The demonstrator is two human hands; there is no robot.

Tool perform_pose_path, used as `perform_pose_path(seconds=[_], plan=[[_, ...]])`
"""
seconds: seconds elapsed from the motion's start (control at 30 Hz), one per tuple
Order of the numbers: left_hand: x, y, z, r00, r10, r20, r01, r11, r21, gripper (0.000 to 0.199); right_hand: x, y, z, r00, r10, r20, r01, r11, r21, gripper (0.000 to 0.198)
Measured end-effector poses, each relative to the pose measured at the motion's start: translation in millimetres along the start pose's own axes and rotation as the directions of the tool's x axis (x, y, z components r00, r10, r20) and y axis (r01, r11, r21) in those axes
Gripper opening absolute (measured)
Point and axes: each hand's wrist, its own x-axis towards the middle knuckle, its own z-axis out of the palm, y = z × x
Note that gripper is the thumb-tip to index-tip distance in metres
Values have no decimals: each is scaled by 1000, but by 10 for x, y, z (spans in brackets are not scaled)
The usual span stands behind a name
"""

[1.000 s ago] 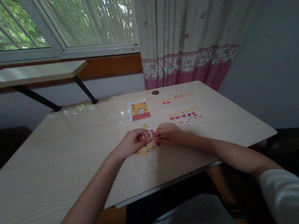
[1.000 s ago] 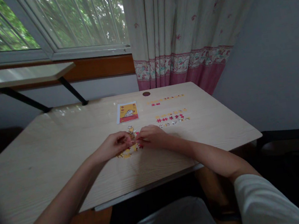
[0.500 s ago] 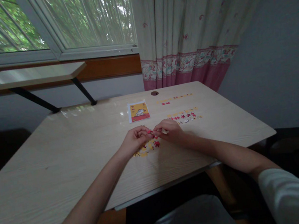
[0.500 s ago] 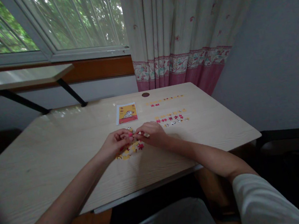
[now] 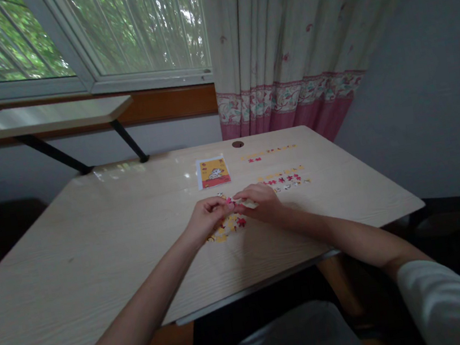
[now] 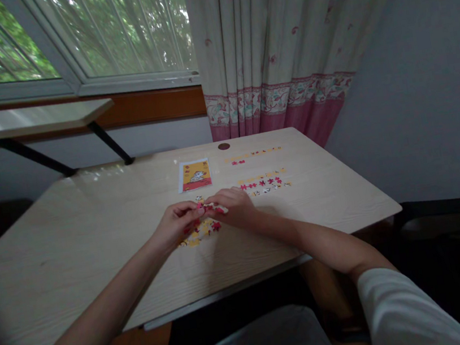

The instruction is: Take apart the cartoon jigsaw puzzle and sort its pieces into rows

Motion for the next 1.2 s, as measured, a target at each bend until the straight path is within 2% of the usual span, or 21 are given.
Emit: perform_pose_path(seconds=[0.33, 0.6, 0.73, 0.83, 0.93, 1.03, 1.1, 1.2], plan=[[50, -74, -52, 999, 32, 33, -35, 997, 72, 25, 10, -18, -14, 995, -99, 6, 99, 995, -17, 22], [17, 14, -36, 999, 21, -27, -20, 998, 64, 24, 2, 69, -24, 984, -159, -77, 158, 987, -22, 19], [23, 16, -38, 999, 33, -19, -31, 993, 115, 28, 34, 127, -53, 975, -207, -87, 205, 978, -27, 18], [35, -10, -110, 996, 84, -42, -73, 974, 213, 34, 81, 237, -156, 975, -194, -106, 187, 980, -71, 18], [30, -4, -265, 981, 177, -85, -117, 875, 470, 33, 111, 401, -301, 984, -143, -108, 135, 988, -81, 20], [13, 56, -470, 960, 279, -3, -176, 615, 769, 27, 112, 550, -417, 985, -73, -158, 66, 997, -50, 21], [9, 99, -598, 957, 284, 56, -192, 475, 859, 27, 108, 612, -455, 981, -32, -193, 25, 999, -36, 22], [21, 130, -727, 958, 274, 86, -186, 364, 913, 30, 107, 644, -469, 974, -17, -224, 12, 1000, -24, 21]])
